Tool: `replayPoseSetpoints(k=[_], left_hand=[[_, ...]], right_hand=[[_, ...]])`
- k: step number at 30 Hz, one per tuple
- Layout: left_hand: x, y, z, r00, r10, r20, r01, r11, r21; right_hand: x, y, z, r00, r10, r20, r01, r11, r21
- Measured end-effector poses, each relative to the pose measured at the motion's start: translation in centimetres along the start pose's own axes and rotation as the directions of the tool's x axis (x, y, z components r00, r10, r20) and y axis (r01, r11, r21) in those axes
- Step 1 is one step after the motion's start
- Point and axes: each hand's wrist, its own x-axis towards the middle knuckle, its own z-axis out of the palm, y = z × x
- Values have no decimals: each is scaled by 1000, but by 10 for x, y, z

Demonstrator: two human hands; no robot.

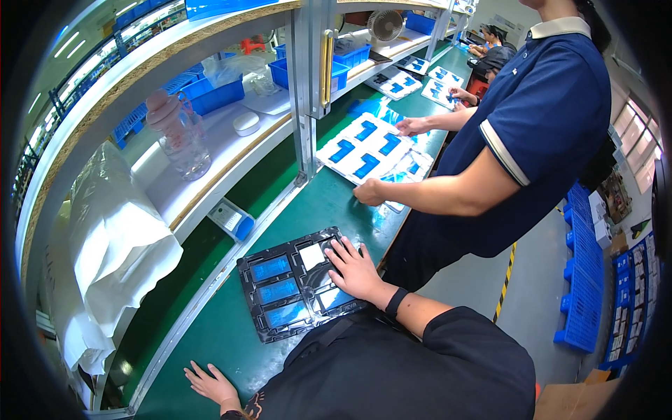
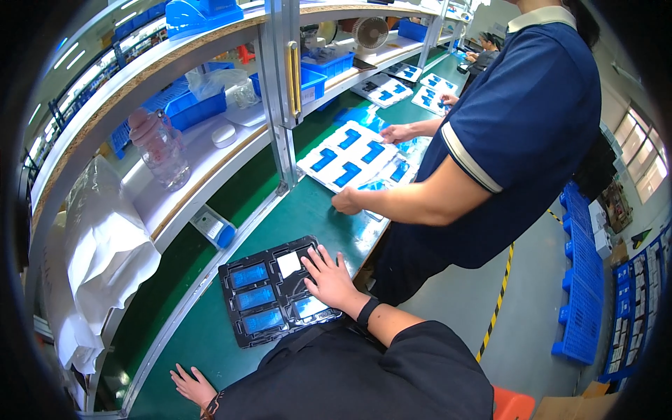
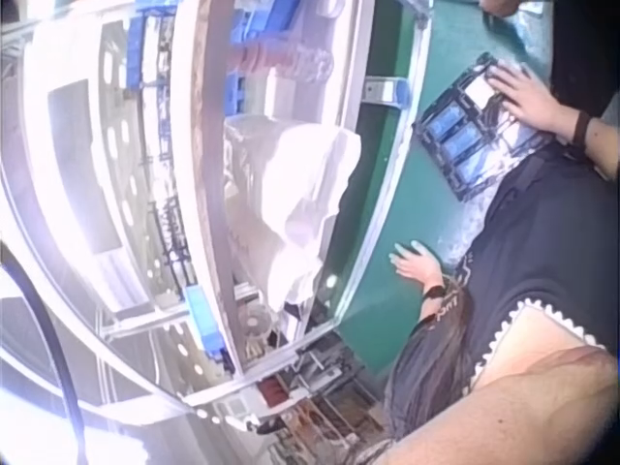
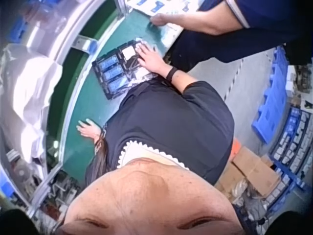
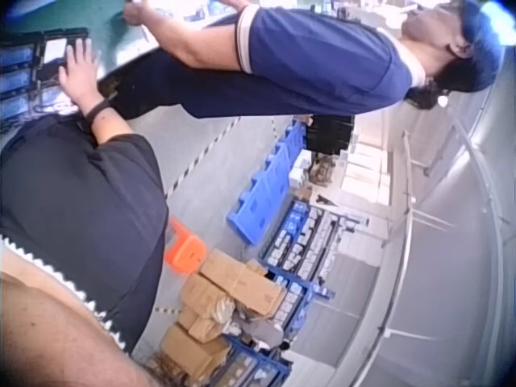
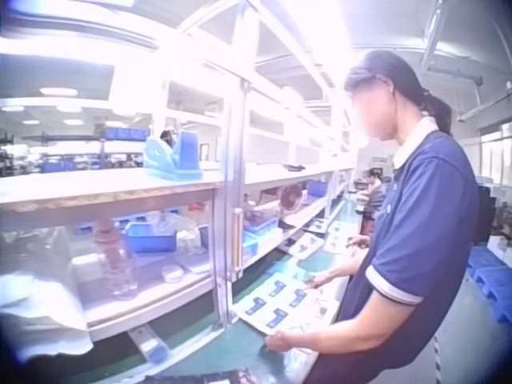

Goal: Assembling electronic components on a factory line, involving cleaning, inspecting, and placing items into trays.

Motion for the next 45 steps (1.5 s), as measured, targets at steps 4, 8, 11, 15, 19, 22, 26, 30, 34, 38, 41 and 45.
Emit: replayPoseSetpoints(k=[4, 8, 11, 15, 19, 22, 26, 30, 34, 38, 41, 45], left_hand=[[0, -1, 1, 1000, 2, 0, -2, 1000, -5], [1, -1, 2, 1000, 14, -12, -14, 1000, -10], [1, 0, 1, 1000, 10, -9, -10, 1000, -8], [1, -3, 2, 1000, 2, -3, -1, 1000, 10], [0, 4, -3, 1000, -12, 16, 12, 1000, 29], [2, 1, 1, 1000, -5, 14, 4, 999, 39], [1, 2, 0, 1000, -6, 17, 5, 999, 38], [1, 2, 1, 1000, -14, 18, 13, 998, 60], [2, -1, 3, 1000, -9, 10, 8, 998, 67], [2, -2, 4, 1000, -4, 3, 4, 998, 63], [2, 1, 3, 1000, -2, -7, 2, 1000, 25], [-3, -12, 16, 961, 111, -253, -104, 994, 43]], right_hand=[[-9, 5, -2, 998, 41, -47, -42, 999, -8], [-18, 13, -8, 987, 144, -74, -147, 988, -39], [-22, 18, -10, 974, 196, -114, -204, 976, -72], [-23, 23, -9, 939, 293, -181, -317, 941, -119], [-20, 28, -2, 893, 398, -209, -414, 910, -38], [-18, 30, 0, 879, 410, -244, -425, 905, -9], [-17, 32, 1, 881, 421, -216, -423, 905, 41], [-17, 32, 0, 881, 441, -174, -434, 898, 78], [-17, 32, 2, 882, 432, -190, -421, 902, 94], [-18, 31, 2, 880, 431, -201, -422, 903, 88], [-16, 29, 3, 894, 393, -216, -414, 908, -61], [20, 17, -49, 835, 487, 258, -465, 873, -143]])
